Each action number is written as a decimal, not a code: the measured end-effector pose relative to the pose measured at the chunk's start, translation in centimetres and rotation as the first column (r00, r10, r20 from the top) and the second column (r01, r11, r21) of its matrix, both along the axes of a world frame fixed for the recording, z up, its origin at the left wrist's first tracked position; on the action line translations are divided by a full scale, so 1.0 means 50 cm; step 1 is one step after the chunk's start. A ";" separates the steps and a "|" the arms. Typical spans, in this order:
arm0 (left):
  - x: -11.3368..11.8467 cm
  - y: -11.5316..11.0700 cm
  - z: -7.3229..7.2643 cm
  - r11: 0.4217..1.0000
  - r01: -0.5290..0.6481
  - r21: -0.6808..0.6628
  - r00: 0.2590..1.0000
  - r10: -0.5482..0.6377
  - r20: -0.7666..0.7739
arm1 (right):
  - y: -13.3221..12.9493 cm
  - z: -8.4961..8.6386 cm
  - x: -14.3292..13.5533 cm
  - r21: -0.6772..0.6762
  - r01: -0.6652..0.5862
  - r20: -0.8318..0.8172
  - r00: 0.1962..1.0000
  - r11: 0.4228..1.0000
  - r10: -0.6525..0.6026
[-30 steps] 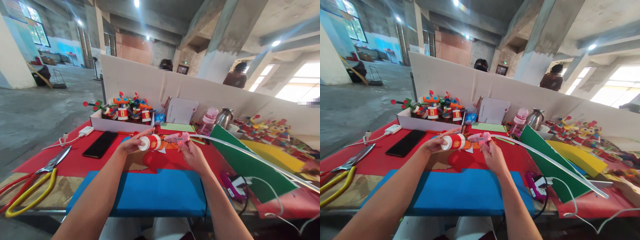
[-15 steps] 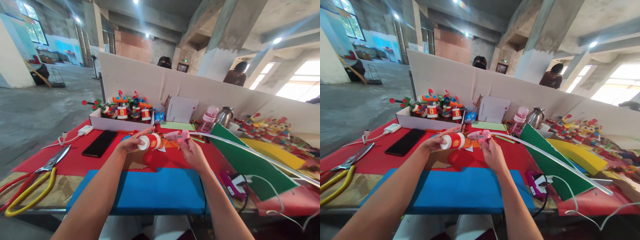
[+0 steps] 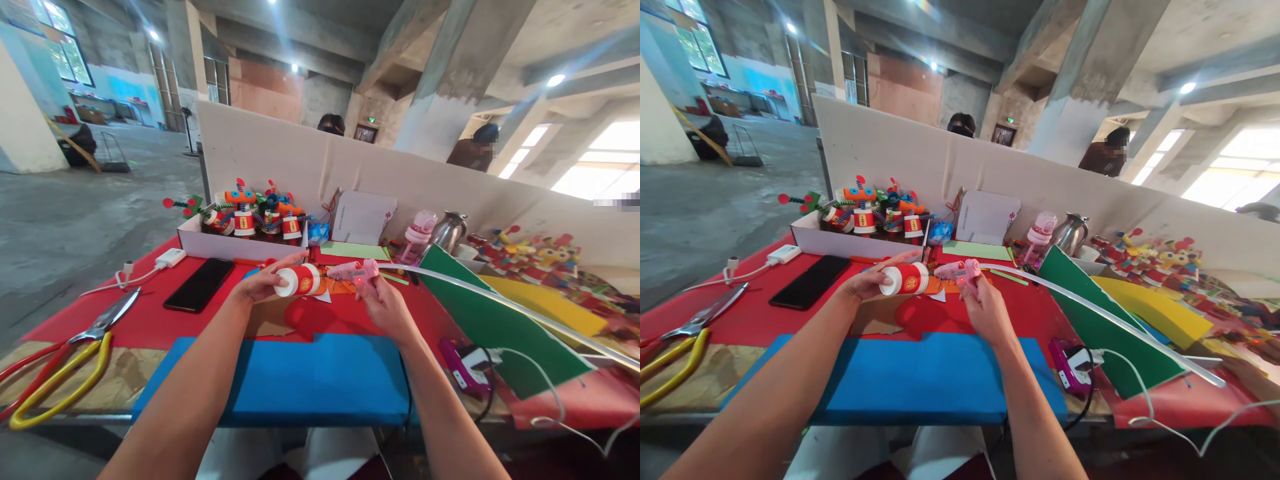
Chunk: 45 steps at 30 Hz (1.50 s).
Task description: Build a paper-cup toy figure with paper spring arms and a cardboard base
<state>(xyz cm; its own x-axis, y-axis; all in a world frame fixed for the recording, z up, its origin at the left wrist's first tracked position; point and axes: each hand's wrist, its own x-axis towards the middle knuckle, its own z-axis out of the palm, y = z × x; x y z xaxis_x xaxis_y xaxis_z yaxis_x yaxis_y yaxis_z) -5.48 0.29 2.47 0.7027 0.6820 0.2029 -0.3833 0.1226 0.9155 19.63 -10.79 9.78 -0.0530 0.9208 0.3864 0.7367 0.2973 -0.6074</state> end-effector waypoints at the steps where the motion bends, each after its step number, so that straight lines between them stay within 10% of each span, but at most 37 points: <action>1: 0.000 0.000 0.000 1.000 -0.003 -0.003 1.000 0.003 0.003 | 0.000 0.000 0.000 0.001 -0.002 0.002 1.000 1.000 0.002; 45: 0.041 0.002 -0.012 0.964 -0.024 -0.264 0.961 0.094 0.259 | -0.016 -0.034 -0.010 0.046 0.120 -0.107 0.988 0.992 -0.115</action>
